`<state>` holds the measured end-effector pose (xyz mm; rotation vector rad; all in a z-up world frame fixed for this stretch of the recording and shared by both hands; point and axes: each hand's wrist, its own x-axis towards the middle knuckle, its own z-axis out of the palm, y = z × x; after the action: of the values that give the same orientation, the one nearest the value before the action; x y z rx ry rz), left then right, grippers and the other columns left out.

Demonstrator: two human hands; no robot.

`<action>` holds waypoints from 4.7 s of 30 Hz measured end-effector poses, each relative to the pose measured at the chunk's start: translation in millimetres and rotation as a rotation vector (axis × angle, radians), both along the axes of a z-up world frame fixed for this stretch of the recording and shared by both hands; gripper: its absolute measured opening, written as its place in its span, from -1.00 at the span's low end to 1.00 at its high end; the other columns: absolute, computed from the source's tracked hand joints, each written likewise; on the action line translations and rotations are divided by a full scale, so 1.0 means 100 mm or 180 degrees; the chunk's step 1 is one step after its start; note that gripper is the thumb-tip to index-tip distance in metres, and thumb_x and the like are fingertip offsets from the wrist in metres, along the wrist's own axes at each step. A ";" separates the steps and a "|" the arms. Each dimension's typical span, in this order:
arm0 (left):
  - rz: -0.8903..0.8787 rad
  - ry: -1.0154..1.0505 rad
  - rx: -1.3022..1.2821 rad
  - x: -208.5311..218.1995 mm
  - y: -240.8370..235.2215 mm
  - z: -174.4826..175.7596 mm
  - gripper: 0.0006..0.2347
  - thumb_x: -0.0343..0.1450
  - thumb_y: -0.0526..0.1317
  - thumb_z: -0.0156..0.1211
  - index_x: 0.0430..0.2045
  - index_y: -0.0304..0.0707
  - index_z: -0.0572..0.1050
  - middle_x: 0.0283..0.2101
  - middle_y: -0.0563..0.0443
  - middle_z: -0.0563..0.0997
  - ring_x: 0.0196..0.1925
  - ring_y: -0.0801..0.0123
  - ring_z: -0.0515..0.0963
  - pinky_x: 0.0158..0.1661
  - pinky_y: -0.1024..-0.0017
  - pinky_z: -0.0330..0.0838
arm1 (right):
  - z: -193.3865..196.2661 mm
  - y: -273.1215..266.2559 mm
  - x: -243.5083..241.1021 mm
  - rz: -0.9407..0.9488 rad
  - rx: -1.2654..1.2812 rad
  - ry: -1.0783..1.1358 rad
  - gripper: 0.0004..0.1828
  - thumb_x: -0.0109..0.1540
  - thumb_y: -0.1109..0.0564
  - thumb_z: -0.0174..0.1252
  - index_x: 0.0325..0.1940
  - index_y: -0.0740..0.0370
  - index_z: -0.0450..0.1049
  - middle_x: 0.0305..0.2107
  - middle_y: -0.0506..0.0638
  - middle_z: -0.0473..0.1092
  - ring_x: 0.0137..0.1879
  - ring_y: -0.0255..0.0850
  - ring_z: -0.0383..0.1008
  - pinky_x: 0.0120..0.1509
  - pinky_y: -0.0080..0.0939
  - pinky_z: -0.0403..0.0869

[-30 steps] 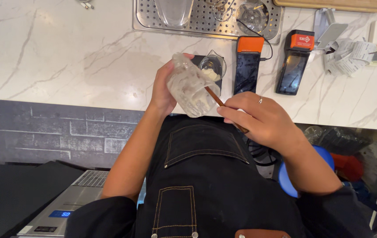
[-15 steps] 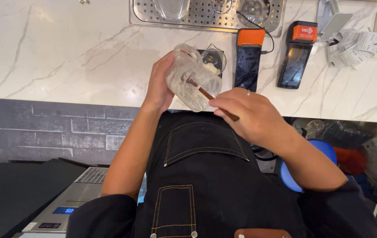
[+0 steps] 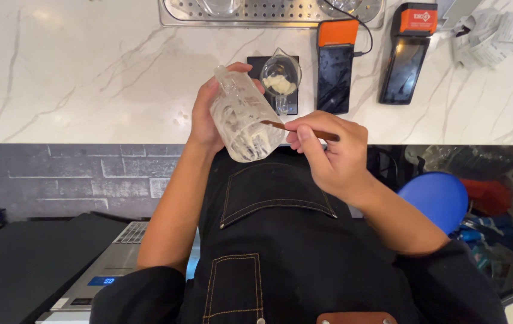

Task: The person scoops a white paste from a jar into a measuring cup on a scale, adds liquid from a pitcher, and stirs the mixture. They then walk to the sink, rinse the spoon, and return to the counter to add more powder from a bucket before placing the cup back on the scale.

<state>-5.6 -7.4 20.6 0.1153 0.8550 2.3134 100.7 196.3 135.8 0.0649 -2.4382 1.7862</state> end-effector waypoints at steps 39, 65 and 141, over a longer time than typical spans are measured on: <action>0.1531 0.3472 -0.1219 0.22 0.04 -0.07 -0.42 0.52 0.34 -0.28 0.12 -0.13 0.35 0.15 -0.39 0.42 0.12 -0.07 0.57 0.03 0.12 0.58 | -1.02 -0.03 0.47 -0.1627 -0.5661 -0.2665 -0.80 0.39 0.19 -0.06 -0.09 0.30 0.47 -0.33 -0.08 0.48 -0.45 -0.41 0.37 -0.33 -0.46 0.43; 0.1658 0.0851 0.0332 0.40 0.24 0.27 -0.43 0.60 0.31 -0.38 0.16 -0.17 0.33 0.06 -0.35 0.46 -0.03 0.00 0.55 0.02 0.10 0.50 | -0.28 0.31 0.53 -0.1428 -0.2241 0.0327 -0.76 0.51 0.11 -0.01 -0.13 0.33 0.40 -0.45 0.14 0.44 -0.48 -0.21 0.40 -0.42 -0.27 0.41; 0.1232 0.0930 -0.0702 0.25 0.14 0.24 -0.51 0.67 0.18 -0.31 0.14 -0.28 0.35 0.07 -0.24 0.49 0.13 0.20 0.48 0.21 0.27 0.38 | -0.53 0.44 0.36 -0.1395 -0.1462 0.1029 -0.73 0.49 0.07 -0.01 -0.19 0.32 0.32 -0.50 0.08 0.42 -0.54 -0.18 0.34 -0.52 -0.27 0.41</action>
<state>19.8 6.6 44.7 0.2115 1.3775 2.5748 136.5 240.0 83.1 -0.1914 -1.6267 1.8916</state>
